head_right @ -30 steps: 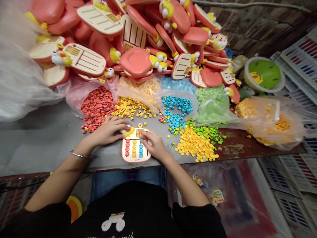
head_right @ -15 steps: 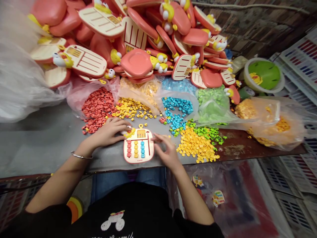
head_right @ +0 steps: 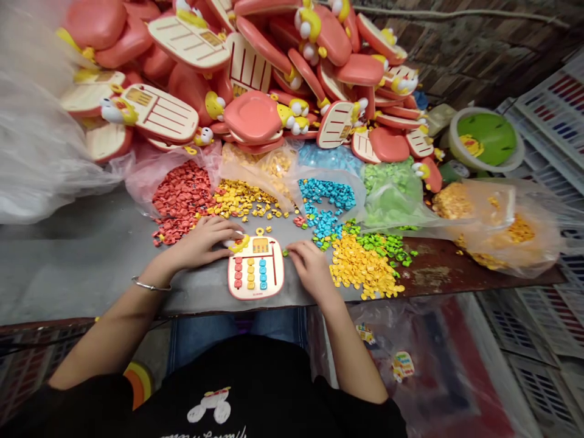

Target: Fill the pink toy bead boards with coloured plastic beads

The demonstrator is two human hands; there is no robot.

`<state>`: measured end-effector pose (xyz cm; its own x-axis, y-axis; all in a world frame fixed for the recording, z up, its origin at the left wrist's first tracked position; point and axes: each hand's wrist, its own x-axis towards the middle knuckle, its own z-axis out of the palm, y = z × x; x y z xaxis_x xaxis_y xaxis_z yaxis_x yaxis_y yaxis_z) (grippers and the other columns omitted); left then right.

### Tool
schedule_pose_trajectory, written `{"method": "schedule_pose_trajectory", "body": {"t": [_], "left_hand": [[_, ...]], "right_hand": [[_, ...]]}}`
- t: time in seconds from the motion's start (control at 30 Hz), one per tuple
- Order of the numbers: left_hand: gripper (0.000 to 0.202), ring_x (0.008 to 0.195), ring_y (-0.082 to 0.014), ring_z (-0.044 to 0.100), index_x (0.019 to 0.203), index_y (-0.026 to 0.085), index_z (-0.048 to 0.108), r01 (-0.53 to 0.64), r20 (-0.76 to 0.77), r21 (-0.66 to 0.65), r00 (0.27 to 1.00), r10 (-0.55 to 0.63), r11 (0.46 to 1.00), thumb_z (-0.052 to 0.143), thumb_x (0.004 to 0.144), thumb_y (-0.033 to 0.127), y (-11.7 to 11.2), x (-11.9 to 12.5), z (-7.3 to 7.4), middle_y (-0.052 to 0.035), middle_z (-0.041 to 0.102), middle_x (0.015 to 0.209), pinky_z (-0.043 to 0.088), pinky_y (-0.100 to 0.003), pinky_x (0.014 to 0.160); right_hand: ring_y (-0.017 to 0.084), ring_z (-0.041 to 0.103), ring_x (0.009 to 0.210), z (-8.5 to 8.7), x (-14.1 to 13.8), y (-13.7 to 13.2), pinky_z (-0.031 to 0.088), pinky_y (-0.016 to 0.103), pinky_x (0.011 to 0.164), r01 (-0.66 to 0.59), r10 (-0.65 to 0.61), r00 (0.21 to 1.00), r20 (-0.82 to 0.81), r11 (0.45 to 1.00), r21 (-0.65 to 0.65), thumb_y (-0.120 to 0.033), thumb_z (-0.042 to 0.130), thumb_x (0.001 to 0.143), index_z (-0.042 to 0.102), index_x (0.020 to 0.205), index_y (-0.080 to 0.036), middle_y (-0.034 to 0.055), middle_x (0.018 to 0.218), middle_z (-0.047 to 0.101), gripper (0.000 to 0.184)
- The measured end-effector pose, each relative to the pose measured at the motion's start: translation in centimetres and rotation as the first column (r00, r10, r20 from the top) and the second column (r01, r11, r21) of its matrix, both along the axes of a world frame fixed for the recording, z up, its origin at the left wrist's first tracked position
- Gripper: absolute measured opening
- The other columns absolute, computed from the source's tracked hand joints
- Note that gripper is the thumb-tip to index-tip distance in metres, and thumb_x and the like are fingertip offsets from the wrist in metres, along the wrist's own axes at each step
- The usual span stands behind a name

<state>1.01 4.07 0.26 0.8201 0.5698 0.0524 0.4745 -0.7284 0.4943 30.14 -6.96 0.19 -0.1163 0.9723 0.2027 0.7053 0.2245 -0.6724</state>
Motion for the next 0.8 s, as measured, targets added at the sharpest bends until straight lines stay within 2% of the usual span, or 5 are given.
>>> {"method": "schedule_pose_trajectory", "body": {"t": [0.1,0.3,0.5,0.67,0.8], "left_hand": [[0.028,0.116,-0.0255,0.05,0.118,0.027,0.063,0.003,0.002,-0.006,1.0,-0.003,1.0,0.058,0.094,0.041,0.0,0.0,0.0,-0.0038,0.061,0.132,0.029,-0.039,0.091],[0.027,0.116,-0.0256,0.051,0.117,0.027,0.063,0.0,0.005,-0.006,1.0,0.0,1.0,0.057,0.094,0.041,0.0,0.1,0.1,-0.0044,0.061,0.132,0.029,-0.04,0.091],[0.029,0.116,-0.0259,0.051,0.118,0.026,0.063,0.006,0.006,-0.007,1.0,-0.006,1.0,0.055,0.095,0.042,0.0,0.0,-0.1,-0.0058,0.061,0.132,0.03,-0.04,0.092],[0.029,0.116,-0.0252,0.05,0.118,0.027,0.063,0.011,0.003,0.003,1.0,-0.011,1.0,0.056,0.095,0.043,0.1,0.0,-0.2,-0.0043,0.061,0.132,0.03,-0.04,0.093],[0.03,0.114,-0.0252,0.051,0.118,0.027,0.064,-0.003,0.012,-0.004,1.0,0.003,1.0,0.057,0.094,0.044,0.0,0.0,-0.2,-0.0044,0.062,0.129,0.03,-0.039,0.092]], "right_hand": [[0.025,0.06,0.099,-0.5,-0.5,0.8,0.051,0.041,0.088,-0.07,0.076,0.993,0.091,0.996,-0.062,-0.019,0.055,0.092,0.067,0.104,-0.023,0.0082,0.1,0.062,0.018],[0.022,0.061,0.092,-2.6,-0.4,1.8,0.053,0.037,0.083,-0.02,0.02,0.997,0.08,1.0,0.001,-0.014,0.048,0.093,0.066,0.094,-0.022,0.0076,0.094,0.059,0.02],[0.024,0.062,0.093,-1.5,-1.7,2.8,0.053,0.038,0.083,0.012,-0.017,0.998,0.058,0.996,0.089,-0.015,0.045,0.094,0.065,0.105,-0.021,0.0091,0.099,0.065,0.023],[0.024,0.061,0.093,-1.8,-3.0,3.3,0.054,0.04,0.082,-0.125,0.108,0.985,0.133,0.984,0.125,-0.02,0.047,0.096,0.069,0.099,-0.021,0.0104,0.099,0.065,0.022],[0.025,0.06,0.104,-2.6,-3.2,2.9,0.053,0.045,0.09,-0.18,0.157,0.977,0.144,0.97,0.161,-0.019,0.046,0.096,0.069,0.11,-0.023,0.0106,0.111,0.067,0.027]]}}
